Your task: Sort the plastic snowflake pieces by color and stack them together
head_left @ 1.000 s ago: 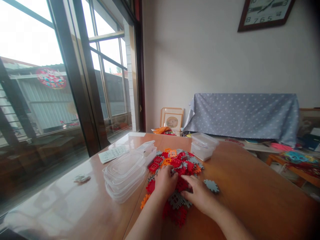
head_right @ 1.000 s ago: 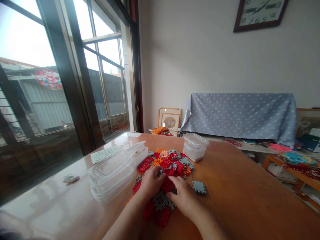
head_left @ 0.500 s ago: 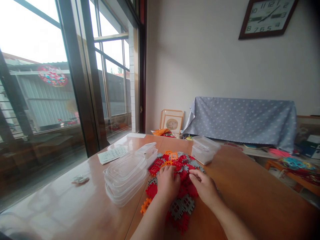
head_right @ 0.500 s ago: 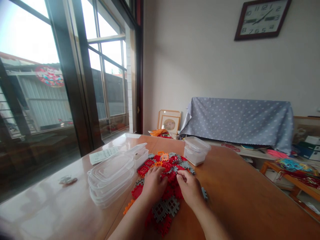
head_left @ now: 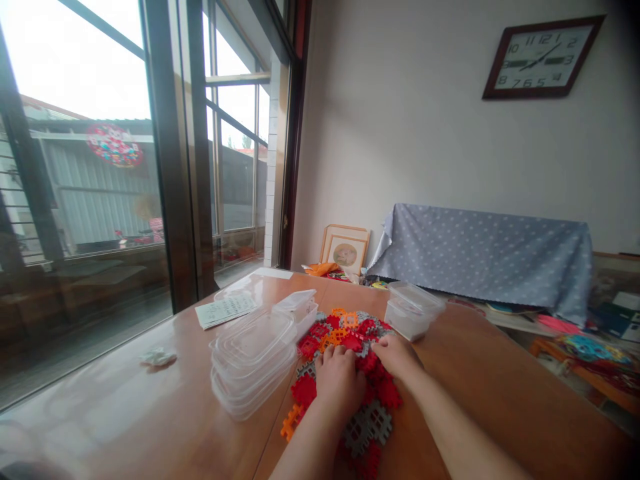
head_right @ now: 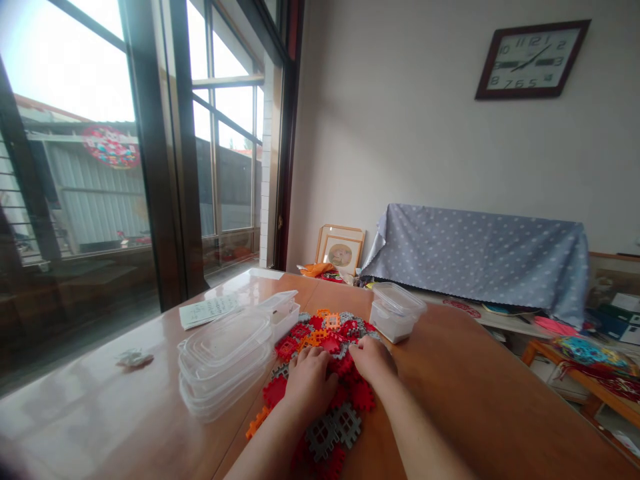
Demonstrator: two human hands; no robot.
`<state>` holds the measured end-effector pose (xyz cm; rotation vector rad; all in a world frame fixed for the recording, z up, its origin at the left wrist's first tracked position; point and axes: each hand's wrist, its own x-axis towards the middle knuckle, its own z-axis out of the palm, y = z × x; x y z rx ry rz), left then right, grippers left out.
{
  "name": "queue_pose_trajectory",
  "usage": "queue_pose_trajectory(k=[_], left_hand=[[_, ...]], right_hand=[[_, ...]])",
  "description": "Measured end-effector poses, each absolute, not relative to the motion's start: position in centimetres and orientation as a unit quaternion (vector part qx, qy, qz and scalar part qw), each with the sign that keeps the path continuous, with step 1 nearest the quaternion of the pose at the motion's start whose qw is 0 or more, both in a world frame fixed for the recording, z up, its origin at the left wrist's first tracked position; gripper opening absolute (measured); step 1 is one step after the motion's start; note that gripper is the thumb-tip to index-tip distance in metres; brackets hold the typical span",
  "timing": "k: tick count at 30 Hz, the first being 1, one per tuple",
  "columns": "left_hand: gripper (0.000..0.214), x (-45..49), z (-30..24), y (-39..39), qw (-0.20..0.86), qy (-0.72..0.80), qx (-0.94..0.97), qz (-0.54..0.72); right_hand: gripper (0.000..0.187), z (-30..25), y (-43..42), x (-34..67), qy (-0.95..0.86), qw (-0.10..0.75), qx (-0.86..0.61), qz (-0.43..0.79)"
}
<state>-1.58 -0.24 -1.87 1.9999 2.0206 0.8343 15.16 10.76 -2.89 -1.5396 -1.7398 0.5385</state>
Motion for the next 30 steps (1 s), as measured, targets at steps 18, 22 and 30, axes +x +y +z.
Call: queue_pose_trajectory(k=[18, 22, 30], left_hand=[[0.023, -1.6, -1.2, -0.2, 0.107, 0.722, 0.611, 0.306], [0.021, -1.7, -0.9, 0.0, 0.108, 0.734, 0.58, 0.337], [0.019, -2.3, -0.9, 0.7, 0.124, 0.667, 0.534, 0.504]], right_hand=[[0.034, -2.1, 8.7, 11.8, -0.588, 0.509, -0.492, 0.391], [0.04, -1.6, 7.8, 11.8, -0.579, 0.523, -0.474, 0.408], [0.04, -1.7, 5.5, 11.7, -0.572, 0.546, -0.445, 0.421]])
